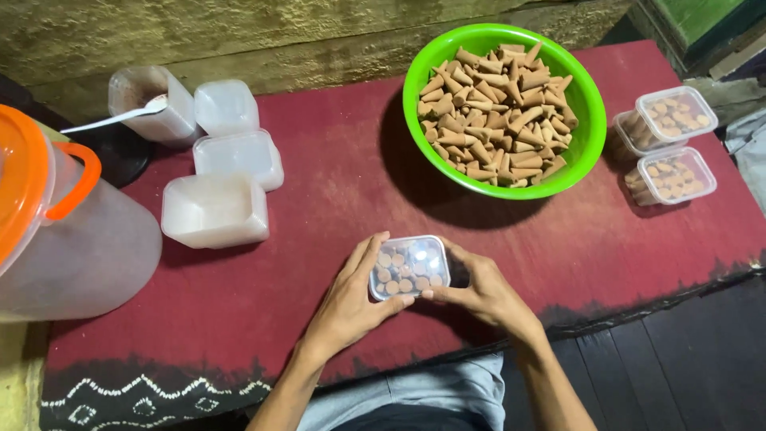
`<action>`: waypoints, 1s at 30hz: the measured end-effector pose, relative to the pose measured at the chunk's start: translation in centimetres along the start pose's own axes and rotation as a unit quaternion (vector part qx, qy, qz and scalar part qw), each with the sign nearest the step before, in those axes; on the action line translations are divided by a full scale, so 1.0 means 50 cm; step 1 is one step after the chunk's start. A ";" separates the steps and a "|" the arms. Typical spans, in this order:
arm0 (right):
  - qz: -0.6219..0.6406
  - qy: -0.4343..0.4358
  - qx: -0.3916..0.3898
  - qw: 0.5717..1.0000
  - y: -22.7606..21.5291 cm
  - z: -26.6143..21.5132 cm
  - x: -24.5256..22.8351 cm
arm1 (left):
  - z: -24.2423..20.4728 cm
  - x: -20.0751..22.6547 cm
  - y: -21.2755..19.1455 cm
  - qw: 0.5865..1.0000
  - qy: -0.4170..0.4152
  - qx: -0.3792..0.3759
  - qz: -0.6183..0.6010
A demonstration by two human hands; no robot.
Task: The person sorts small brown clay pieces from a green bowl into small plastic containers, arranging them by hand. The person then closes one container and places it with others on the table.
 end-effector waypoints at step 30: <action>0.024 0.117 0.114 0.986 0.023 0.110 0.027 | 0.074 -0.100 0.089 0.946 -0.020 0.297 -0.128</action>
Point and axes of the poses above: each hand's wrist, its own z-axis towards the middle knuckle, its own y-axis out of the palm, x = y × z, the point moved 1 cm from there along z, towards the middle knuckle, and after that the axes turned 12 degrees about y, right-handed, at the moved point
